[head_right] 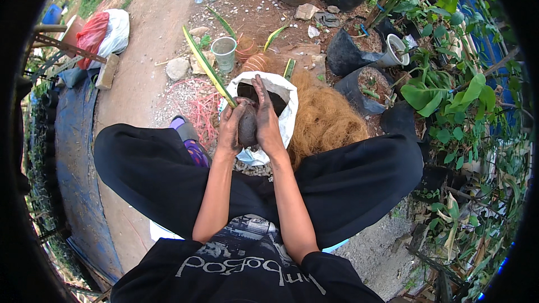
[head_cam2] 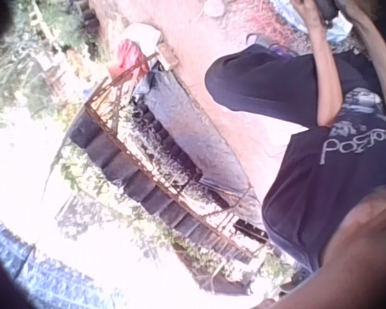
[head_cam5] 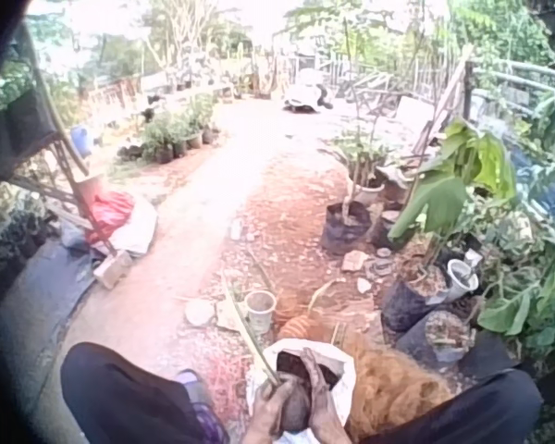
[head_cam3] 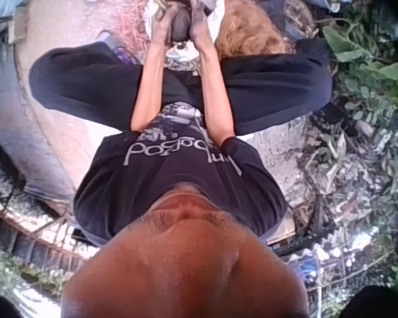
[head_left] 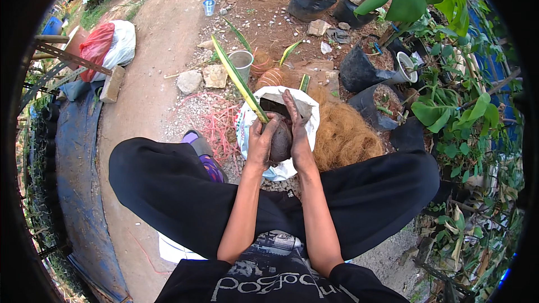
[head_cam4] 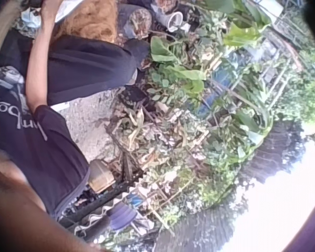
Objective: The person sits cross-legged and repeatedly packs soil around a small potted plant, pressing and shaping the soil ball with both hands. The person scoops additional soil from a nearby white sack and continues to compact the soil around the plant's base.
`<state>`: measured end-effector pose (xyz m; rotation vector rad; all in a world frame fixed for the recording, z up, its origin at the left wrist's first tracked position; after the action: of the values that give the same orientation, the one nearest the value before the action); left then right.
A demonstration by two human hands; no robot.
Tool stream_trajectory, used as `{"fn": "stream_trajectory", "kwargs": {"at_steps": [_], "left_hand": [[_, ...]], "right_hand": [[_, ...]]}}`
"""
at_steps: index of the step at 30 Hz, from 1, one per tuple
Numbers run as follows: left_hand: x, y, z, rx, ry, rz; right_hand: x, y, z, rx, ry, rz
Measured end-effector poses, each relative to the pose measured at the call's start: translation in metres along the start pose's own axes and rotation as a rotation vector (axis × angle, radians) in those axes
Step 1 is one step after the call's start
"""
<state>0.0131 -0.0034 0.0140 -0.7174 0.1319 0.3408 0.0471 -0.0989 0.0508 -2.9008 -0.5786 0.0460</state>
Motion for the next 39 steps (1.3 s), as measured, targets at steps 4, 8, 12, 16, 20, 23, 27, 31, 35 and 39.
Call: {"fn": "stream_trajectory", "kwargs": {"at_steps": [4, 8, 12, 16, 20, 23, 27, 31, 35, 39], "left_hand": [[-0.001, -0.002, 0.003, 0.181, -0.06, -0.07], [0.001, -0.005, 0.001, 0.089, -0.041, -0.084], [-0.002, -0.012, 0.007, 0.245, -0.102, -0.143], [-0.004, -0.012, 0.014, 0.353, -0.085, -0.176], [-0.002, -0.01, 0.016, 0.259, -0.048, -0.177], [-0.001, -0.01, 0.02, 0.057, -0.116, -0.193], [0.001, -0.007, 0.018, -0.009, -0.24, -0.02], [-0.004, -0.012, 0.023, 0.85, -0.621, 0.265], [0.007, -0.002, 0.001, 0.248, -0.203, 0.237], [0.008, 0.002, -0.011, -0.462, 0.181, 0.096]], "right_hand": [[0.003, -0.001, 0.007, 0.167, -0.033, -0.012], [0.001, 0.003, 0.01, -0.116, -0.059, -0.024], [0.0, 0.008, 0.008, 0.335, -0.179, -0.008], [0.0, 0.009, 0.006, 0.352, -0.203, 0.02], [0.0, 0.01, 0.006, 0.387, -0.265, 0.049], [0.0, 0.014, 0.002, 0.536, -0.199, 0.162], [-0.002, -0.004, 0.008, 0.375, -0.264, 0.149], [-0.01, -0.013, 0.017, 0.396, -0.171, 0.387], [-0.012, -0.006, 0.008, -0.031, 0.114, 0.453], [-0.008, -0.011, -0.006, -0.269, 0.355, 0.289]]}}
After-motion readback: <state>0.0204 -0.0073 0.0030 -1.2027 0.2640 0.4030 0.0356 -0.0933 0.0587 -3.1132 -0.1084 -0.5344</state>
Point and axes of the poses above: each hand's wrist, its own x-axis towards the middle knuckle, its own y-axis out of the back of the hand, z = x × y, the point moved 4 cm from there along x, towards the middle knuckle, and after that the axes turned 1 degree about -z, right-handed, at the moved point
